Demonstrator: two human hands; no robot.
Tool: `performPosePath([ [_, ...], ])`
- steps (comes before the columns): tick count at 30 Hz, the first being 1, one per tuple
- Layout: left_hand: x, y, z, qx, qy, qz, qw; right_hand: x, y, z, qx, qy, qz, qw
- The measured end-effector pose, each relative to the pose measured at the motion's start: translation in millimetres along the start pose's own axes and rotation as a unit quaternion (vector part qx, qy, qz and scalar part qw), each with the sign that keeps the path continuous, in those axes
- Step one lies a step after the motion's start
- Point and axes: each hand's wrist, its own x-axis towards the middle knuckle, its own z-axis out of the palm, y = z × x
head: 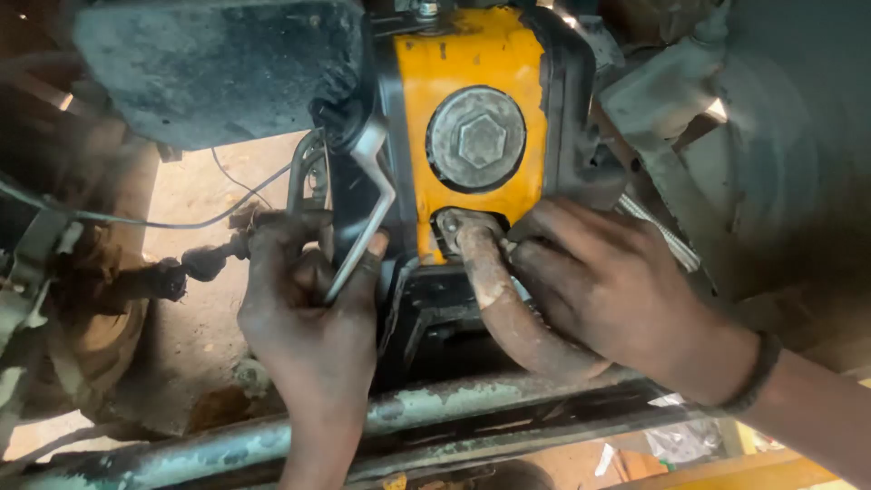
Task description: Repairing or assembling parts of an engine on an auto rickshaw.
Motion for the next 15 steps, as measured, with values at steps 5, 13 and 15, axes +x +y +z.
performPosePath([
  [5, 4, -6, 3, -0.031, -0.003, -0.023, 0.999, 0, 3, 5, 0.009, -0.008, 0.028, 1.0],
  [13, 8, -18, 2, -0.044, 0.017, -0.069, 0.997, 7, 7, 15, -0.064, 0.032, -0.08, 0.994],
  [15, 10, -22, 2, -0.037, 0.063, -0.088, 0.993, 8, 6, 16, -0.021, 0.035, -0.055, 0.998],
])
